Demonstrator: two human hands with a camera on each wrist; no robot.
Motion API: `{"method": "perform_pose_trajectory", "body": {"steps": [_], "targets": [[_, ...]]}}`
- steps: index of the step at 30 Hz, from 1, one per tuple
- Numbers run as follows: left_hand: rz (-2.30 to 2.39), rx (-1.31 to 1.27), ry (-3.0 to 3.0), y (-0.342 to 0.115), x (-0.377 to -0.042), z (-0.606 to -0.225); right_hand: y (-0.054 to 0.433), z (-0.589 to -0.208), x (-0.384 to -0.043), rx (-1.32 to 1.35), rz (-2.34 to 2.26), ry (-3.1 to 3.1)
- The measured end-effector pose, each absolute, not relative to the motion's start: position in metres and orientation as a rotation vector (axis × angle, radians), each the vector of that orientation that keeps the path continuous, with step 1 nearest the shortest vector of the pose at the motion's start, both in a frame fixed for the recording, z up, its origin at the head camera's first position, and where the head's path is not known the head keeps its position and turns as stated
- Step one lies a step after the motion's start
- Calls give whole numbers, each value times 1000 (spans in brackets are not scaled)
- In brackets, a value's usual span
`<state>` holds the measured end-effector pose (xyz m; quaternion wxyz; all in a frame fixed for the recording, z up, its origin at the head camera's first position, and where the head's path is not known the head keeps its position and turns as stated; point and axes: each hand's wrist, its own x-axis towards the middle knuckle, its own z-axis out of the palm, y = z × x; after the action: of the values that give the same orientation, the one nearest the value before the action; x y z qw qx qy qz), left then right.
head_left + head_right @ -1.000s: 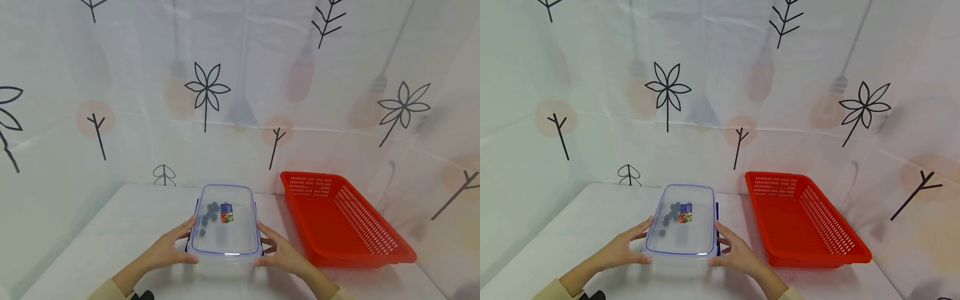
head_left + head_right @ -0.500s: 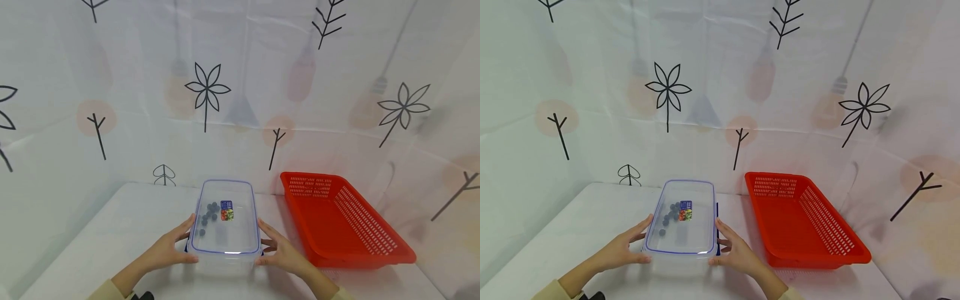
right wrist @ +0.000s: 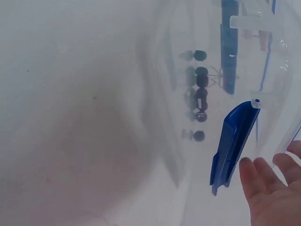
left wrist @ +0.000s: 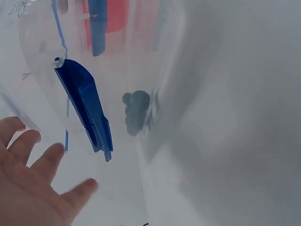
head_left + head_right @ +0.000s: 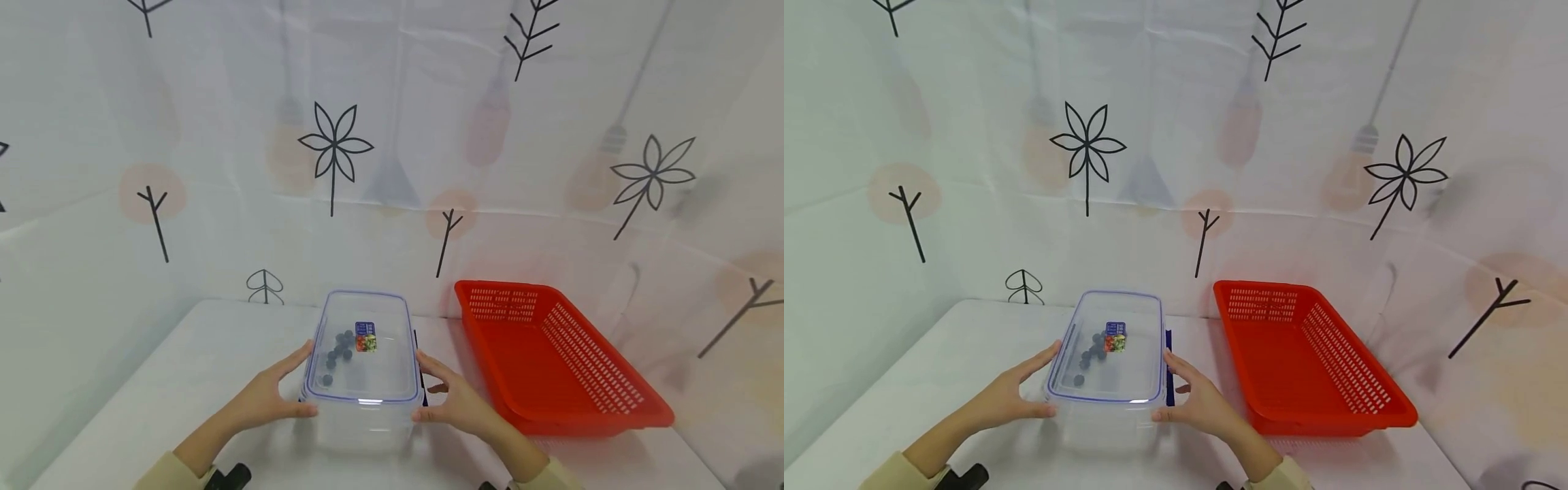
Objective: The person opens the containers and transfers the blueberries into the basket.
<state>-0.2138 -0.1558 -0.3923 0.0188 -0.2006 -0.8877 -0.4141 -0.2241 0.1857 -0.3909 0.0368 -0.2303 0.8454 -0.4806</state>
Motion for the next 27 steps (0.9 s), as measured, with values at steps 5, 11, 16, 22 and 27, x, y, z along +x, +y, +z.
{"method": "perform_pose_trajectory", "body": {"steps": [5, 11, 16, 22, 27], "targets": [[-1315, -618, -2702, -159, -215, -391, 183, -387, -224, -707, -1473, 2607], [-1437, -695, -2566, -164, -219, -392, 175, -379, -222, -665, -1538, 2567], [-1523, -743, -2500, -170, -219, -391, 168, -376, -223, -624, -1523, 2579], [-1536, -768, -2479, -177, -218, -390, 159, -374, -222, -580, -1489, 2601], [-1546, -773, -2467, -185, -217, -388, 152, -369, -222, -638, -1488, 2597]]}}
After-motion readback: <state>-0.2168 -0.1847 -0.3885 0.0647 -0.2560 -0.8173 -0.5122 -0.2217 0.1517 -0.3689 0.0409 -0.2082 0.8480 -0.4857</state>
